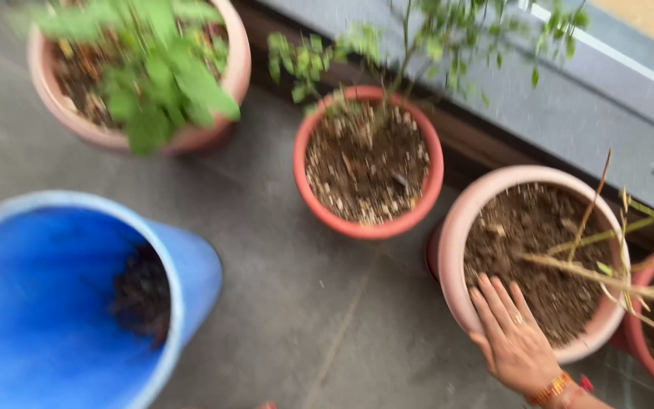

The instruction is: Loosening soil and removing dry twigs from potted plants on a balcony.

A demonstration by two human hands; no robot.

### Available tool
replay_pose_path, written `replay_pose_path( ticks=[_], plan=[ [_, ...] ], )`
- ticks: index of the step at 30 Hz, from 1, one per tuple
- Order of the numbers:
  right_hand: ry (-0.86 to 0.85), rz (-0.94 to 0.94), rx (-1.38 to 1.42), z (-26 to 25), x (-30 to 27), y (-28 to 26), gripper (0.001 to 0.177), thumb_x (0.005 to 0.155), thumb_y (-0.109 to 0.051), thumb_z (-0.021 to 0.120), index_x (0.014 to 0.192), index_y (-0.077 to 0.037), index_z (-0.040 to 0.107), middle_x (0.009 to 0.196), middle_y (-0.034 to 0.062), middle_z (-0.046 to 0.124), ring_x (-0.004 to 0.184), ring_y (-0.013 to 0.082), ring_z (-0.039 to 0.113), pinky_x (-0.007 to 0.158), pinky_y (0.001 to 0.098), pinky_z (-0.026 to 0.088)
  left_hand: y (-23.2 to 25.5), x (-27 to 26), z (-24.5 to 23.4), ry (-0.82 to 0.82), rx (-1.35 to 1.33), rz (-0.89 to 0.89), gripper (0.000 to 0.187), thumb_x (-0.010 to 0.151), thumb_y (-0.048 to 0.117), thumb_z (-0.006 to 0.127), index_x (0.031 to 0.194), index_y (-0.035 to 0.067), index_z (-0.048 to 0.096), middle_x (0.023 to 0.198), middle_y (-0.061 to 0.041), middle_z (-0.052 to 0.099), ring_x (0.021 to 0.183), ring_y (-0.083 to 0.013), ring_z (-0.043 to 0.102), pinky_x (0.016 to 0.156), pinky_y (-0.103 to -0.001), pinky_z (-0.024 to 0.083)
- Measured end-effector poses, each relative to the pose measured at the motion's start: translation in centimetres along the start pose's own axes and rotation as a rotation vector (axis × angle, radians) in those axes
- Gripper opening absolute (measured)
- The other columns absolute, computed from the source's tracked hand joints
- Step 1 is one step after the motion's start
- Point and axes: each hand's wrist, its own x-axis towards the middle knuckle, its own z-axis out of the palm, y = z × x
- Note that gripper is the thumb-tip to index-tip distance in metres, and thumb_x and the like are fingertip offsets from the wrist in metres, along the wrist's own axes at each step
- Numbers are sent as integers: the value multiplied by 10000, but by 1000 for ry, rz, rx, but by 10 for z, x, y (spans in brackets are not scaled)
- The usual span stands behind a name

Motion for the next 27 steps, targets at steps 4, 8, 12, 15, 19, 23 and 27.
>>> replay_pose_path(
  ticks=[4, 8, 12, 15, 19, 23, 27],
  plan=[
    [-35, 28, -23, -9, 7, -5, 676, 894, -301, 553, 1427, 88, 406, 1570, 271, 336, 1462, 407, 322, 1219, 553, 200, -26, -34, 10, -40, 26, -24, 1804, 434, 440, 1074, 1626, 181, -254, 1706, -204, -185, 1585, -413, -100, 1269, -583, 113],
    [-2, -29, -31, -10, 1, -5, 674, 928, -286, 573, 1453, 108, 422, 1587, 291, 341, 1493, 439, 311, 1234, 571, 206, -14, -82, 17, 96, 158, 285, 1500, 590, 485, 967, 1620, 104, -55, 1698, -199, -7, 1573, -385, 32, 1268, -539, 144],
    [65, -35, -64, -3, -9, -8, 656, 976, -293, 558, 1480, 110, 439, 1618, 297, 335, 1523, 433, 307, 1256, 580, 201, 54, -207, 38, 563, -177, 1443, 647, 910, 227, 736, 1452, -24, 487, 1610, -192, 407, 1541, -367, 326, 1280, -485, 266],
    [90, -28, -91, 3, -10, -10, 630, 1036, -306, 525, 1522, 84, 436, 1651, 266, 314, 1553, 411, 284, 1281, 564, 173, 94, -350, 21, 241, -235, 1830, 663, 923, 154, 632, 1539, 10, 433, 1601, -166, 437, 1521, -346, 356, 1289, -476, 256],
    [95, 87, -134, 24, -5, -16, 666, 1010, -263, 504, 1576, 71, 394, 1685, 261, 269, 1579, 382, 243, 1283, 546, 142, 119, -376, 78, 424, -96, 1897, 688, 928, 64, 535, 1598, 19, 385, 1675, -141, 403, 1573, -277, 353, 1336, -440, 232],
    [147, 296, -74, 41, -28, -28, 631, 1060, -202, 473, 1613, 64, 327, 1711, 254, 204, 1601, 369, 188, 1294, 546, 122, 115, -388, 90, 495, 223, 1727, 740, 891, 166, 481, 1588, 0, 299, 1646, -150, 328, 1533, -296, 291, 1271, -468, 167],
    [-10, 246, -106, 31, -43, -42, 695, 963, -139, 455, 1595, 66, 253, 1683, 276, 171, 1573, 378, 160, 1258, 529, 149, 110, -393, 67, 482, 538, 1669, 725, 947, 216, 444, 1604, 7, 219, 1694, -131, 201, 1562, -297, 209, 1274, -486, 115]
  ],
)
